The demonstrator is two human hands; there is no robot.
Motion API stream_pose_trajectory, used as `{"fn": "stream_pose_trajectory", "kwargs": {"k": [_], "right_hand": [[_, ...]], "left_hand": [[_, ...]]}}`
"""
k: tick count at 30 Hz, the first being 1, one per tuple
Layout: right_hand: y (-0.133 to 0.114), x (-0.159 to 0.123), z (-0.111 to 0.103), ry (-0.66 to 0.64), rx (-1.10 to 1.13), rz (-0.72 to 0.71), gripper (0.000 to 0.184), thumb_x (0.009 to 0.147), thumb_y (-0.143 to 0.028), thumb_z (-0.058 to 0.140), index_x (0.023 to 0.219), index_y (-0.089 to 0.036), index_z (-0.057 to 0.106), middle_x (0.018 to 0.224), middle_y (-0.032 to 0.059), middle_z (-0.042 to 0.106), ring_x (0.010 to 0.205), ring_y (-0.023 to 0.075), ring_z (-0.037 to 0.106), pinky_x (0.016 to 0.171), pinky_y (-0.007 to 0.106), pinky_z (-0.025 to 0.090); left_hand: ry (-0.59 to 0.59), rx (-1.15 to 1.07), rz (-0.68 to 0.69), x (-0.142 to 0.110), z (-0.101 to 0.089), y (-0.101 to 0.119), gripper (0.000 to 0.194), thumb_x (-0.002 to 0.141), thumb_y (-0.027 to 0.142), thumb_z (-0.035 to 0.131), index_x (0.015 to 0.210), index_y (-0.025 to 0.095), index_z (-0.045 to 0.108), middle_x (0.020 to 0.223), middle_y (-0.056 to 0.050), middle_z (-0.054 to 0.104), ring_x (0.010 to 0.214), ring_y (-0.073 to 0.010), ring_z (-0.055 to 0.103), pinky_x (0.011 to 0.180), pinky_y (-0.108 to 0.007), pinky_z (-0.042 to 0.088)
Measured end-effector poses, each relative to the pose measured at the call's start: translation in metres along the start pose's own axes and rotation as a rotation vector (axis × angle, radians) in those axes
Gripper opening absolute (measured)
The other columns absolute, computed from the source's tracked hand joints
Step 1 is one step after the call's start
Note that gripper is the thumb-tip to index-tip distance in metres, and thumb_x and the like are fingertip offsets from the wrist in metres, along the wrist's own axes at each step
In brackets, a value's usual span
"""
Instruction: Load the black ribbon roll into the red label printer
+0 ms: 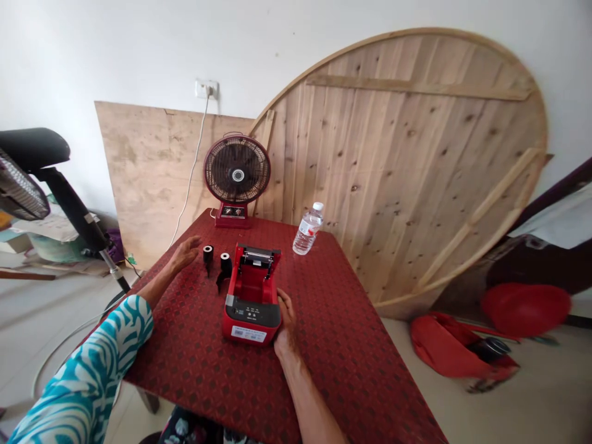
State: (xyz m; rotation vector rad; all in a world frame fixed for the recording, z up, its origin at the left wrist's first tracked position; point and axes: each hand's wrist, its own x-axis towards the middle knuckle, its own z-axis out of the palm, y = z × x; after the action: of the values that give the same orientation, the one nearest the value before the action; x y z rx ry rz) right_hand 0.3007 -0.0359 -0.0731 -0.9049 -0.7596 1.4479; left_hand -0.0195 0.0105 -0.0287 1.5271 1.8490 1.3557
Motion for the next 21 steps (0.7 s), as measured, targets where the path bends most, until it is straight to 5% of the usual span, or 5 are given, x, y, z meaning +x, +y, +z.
{"fn": "stream_pose_trajectory", "kwargs": {"k": [8, 14, 18, 21], "right_hand": [[0.005, 0.002, -0.003, -0.011, -0.013, -0.017, 0.046, 0.065, -0.053, 0.071, 0.100, -0.024, 0.066, 0.078, -0.0020, 0.072, 0.064, 0.0161, 0.063, 0.062, 0.029, 0.047], [0.005, 0.002, -0.002, -0.022, -0.006, -0.038, 0.044, 0.066, -0.052, 0.071, 0.100, -0.024, 0.066, 0.084, -0.0007, 0.073, 0.069, 0.0167, 0.064, 0.064, 0.028, 0.047], [0.004, -0.001, 0.001, -0.040, 0.011, -0.052, 0.044, 0.068, -0.051, 0.070, 0.102, -0.024, 0.065, 0.081, -0.0012, 0.072, 0.067, 0.0163, 0.063, 0.061, 0.028, 0.045], [0.004, 0.000, 0.002, -0.036, 0.012, -0.048, 0.045, 0.068, -0.051, 0.070, 0.103, -0.024, 0.065, 0.082, -0.0012, 0.072, 0.068, 0.0157, 0.062, 0.062, 0.027, 0.045]], "left_hand": [[-0.031, -0.208, -0.076, -0.011, 0.026, -0.002, 0.044, 0.056, 0.035, 0.070, 0.096, 0.016, 0.064, 0.094, -0.007, 0.074, 0.100, -0.0287, 0.066, 0.089, -0.040, 0.051], [-0.071, -0.307, -0.081, -0.026, 0.003, 0.026, 0.057, 0.057, 0.054, 0.074, 0.098, 0.014, 0.065, 0.082, -0.007, 0.073, 0.083, -0.0285, 0.068, 0.081, -0.041, 0.053], [-0.302, -0.415, -0.072, -0.055, -0.021, 0.067, 0.063, 0.063, 0.052, 0.077, 0.114, 0.018, 0.063, 0.096, -0.010, 0.073, 0.085, -0.0282, 0.068, 0.077, -0.037, 0.053], [-0.501, -0.488, 0.016, -0.075, -0.018, 0.101, 0.058, 0.065, 0.044, 0.079, 0.117, 0.021, 0.062, 0.102, -0.011, 0.072, 0.090, -0.0272, 0.068, 0.077, -0.036, 0.053]]}}
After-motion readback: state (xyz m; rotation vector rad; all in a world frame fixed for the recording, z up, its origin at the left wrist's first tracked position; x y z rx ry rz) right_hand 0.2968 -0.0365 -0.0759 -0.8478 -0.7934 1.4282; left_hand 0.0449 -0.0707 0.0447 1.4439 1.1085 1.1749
